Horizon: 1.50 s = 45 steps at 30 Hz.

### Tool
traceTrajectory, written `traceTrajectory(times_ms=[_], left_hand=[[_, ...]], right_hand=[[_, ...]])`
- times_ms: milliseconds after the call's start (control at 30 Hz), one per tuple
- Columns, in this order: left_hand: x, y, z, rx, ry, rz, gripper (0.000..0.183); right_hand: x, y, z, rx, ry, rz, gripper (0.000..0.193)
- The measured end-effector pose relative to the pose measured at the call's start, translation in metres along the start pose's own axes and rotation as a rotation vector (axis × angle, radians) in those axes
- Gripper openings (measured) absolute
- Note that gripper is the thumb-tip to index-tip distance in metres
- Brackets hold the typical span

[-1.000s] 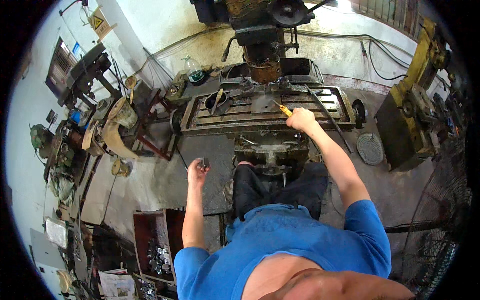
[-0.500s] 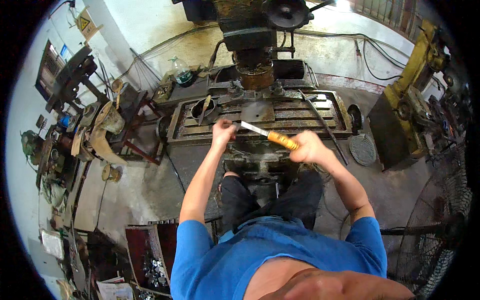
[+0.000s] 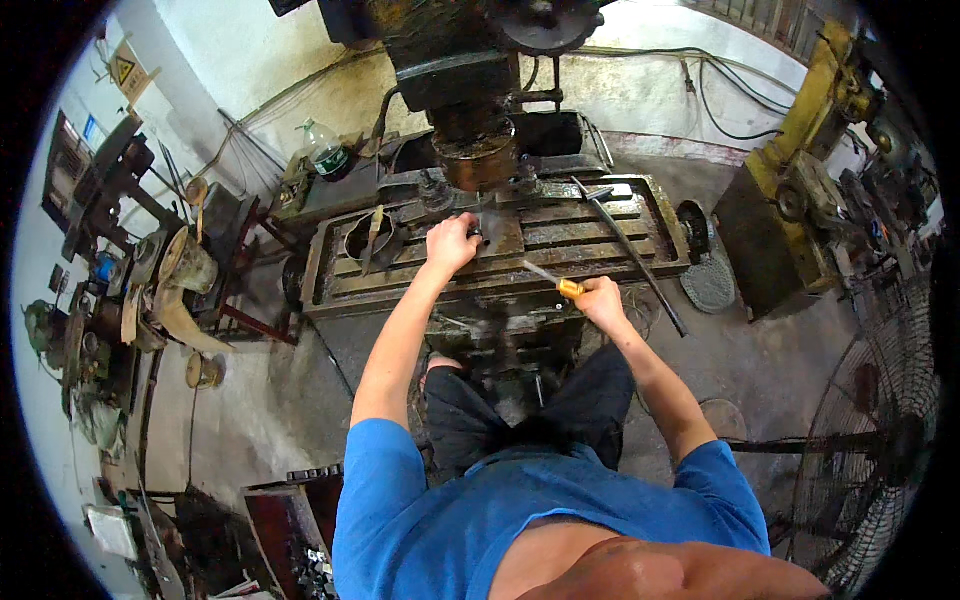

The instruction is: The person picks up metal components from a bin, positions them on a milling machine, and uses a handheld air nozzle to clear metal shavings from the work area and the machine table.

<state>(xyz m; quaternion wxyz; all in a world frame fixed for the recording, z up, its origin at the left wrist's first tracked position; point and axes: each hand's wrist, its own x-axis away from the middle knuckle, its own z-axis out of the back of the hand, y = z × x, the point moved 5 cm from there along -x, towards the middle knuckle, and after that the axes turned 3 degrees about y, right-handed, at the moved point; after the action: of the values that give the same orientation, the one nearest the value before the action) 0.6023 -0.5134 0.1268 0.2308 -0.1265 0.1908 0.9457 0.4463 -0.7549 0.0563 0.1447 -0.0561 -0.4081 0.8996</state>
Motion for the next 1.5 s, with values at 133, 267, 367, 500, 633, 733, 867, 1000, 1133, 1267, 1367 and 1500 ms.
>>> traceTrajectory(times_ms=[133, 267, 367, 500, 633, 733, 867, 1000, 1133, 1267, 1367, 1500], left_hand=[[-0.004, 0.000, -0.001, 0.022, -0.026, -0.011, 0.024], [-0.023, 0.009, -0.009, 0.007, -0.030, -0.010, 0.025], [-0.035, 0.012, -0.021, 0.039, 0.049, -0.080, 0.026], [-0.039, 0.008, -0.029, 0.059, 0.098, -0.032, 0.028], [-0.038, 0.001, -0.019, 0.056, 0.125, 0.147, 0.029], [-0.042, -0.008, -0.017, 0.038, 0.125, 0.203, 0.031], [-0.052, -0.016, -0.029, 0.106, 0.102, 0.209, 0.030], [-0.046, -0.008, -0.018, 0.150, 0.083, 0.280, 0.032], [-0.051, -0.015, -0.033, 0.146, 0.085, 0.270, 0.038], [-0.048, -0.027, -0.033, 0.124, 0.113, 0.279, 0.044], [-0.050, -0.019, -0.034, 0.135, 0.110, 0.262, 0.043], [-0.047, -0.017, -0.027, 0.103, 0.142, 0.284, 0.036]], right_hand=[[0.025, -0.020, 0.008, 0.112, 0.069, 0.012, 0.038], [0.044, -0.017, 0.023, -0.005, 0.060, 0.148, 0.044], [0.052, -0.014, 0.031, -0.095, 0.059, 0.259, 0.044], [0.057, -0.034, 0.067, -0.143, 0.113, 0.451, 0.041], [0.033, -0.088, 0.147, 0.001, 0.229, 0.426, 0.050], [-0.009, -0.156, 0.248, -0.083, 0.599, 0.746, 0.047], [-0.007, -0.287, 0.362, -0.978, 0.516, 1.180, 0.050], [-0.002, -0.277, 0.380, -0.841, 0.522, 1.233, 0.045], [0.041, -0.213, 0.325, -0.650, 0.579, 1.313, 0.034], [0.044, -0.190, 0.285, -0.689, 0.647, 1.255, 0.017], [0.050, -0.223, 0.309, -0.456, 0.687, 1.168, 0.020], [0.047, -0.212, 0.308, -0.541, 0.648, 1.115, 0.023]])
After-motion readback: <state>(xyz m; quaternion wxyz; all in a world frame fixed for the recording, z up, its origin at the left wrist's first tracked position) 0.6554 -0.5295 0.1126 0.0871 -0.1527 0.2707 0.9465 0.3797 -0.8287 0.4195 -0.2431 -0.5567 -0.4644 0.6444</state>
